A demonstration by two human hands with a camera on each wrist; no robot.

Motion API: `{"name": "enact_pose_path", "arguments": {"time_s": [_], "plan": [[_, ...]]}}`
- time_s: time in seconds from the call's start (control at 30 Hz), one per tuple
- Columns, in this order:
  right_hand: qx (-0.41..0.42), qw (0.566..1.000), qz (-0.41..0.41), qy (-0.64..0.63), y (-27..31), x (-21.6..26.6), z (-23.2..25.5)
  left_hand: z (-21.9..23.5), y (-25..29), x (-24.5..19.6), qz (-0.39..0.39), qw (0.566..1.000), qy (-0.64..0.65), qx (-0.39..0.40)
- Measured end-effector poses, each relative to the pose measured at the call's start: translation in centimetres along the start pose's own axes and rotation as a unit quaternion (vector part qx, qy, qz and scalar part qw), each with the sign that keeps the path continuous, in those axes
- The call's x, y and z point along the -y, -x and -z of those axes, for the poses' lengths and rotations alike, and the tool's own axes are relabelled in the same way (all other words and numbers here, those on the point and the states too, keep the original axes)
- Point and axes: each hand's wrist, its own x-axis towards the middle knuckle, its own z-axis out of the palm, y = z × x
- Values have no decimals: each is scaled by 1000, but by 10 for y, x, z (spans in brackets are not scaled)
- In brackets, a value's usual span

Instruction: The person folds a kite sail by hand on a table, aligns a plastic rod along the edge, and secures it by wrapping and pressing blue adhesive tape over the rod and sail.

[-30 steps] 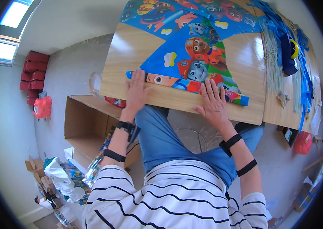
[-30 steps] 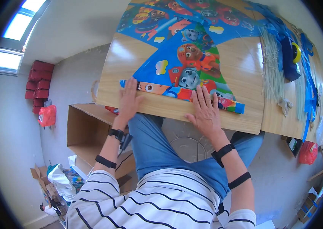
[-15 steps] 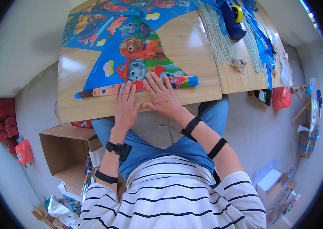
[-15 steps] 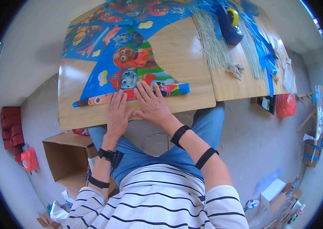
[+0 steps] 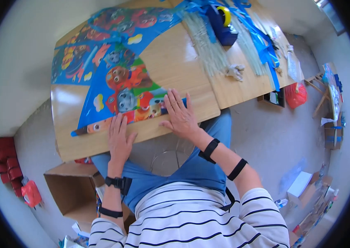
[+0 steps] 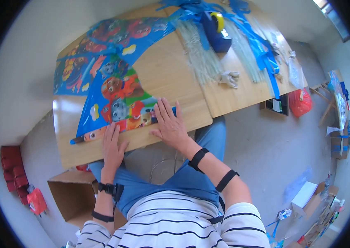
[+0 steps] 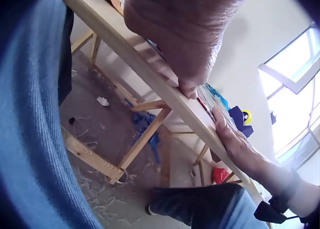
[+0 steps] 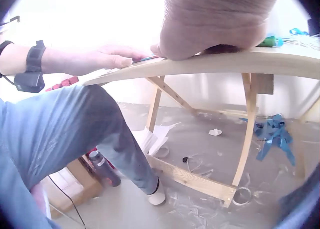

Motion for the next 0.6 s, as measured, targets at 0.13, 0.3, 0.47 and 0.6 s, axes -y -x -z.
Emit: {"name": "enact_pose_path", "arguments": {"time_s": [0.13, 0.3, 0.47, 0.6], "plan": [[-11, 999, -30, 11, 7, -14, 4, 2, 1, 0, -10, 1000, -5, -4], [1, 999, -43, 4, 10, -17, -2, 4, 1, -1, -2, 1000, -13, 8], [1, 998, -46, -42, 12, -23, -3, 3, 3, -1, -7, 1000, -4, 8], [20, 998, -44, -43, 16, -25, 2, 5, 3, -2, 0, 1000, -3, 15]]}}
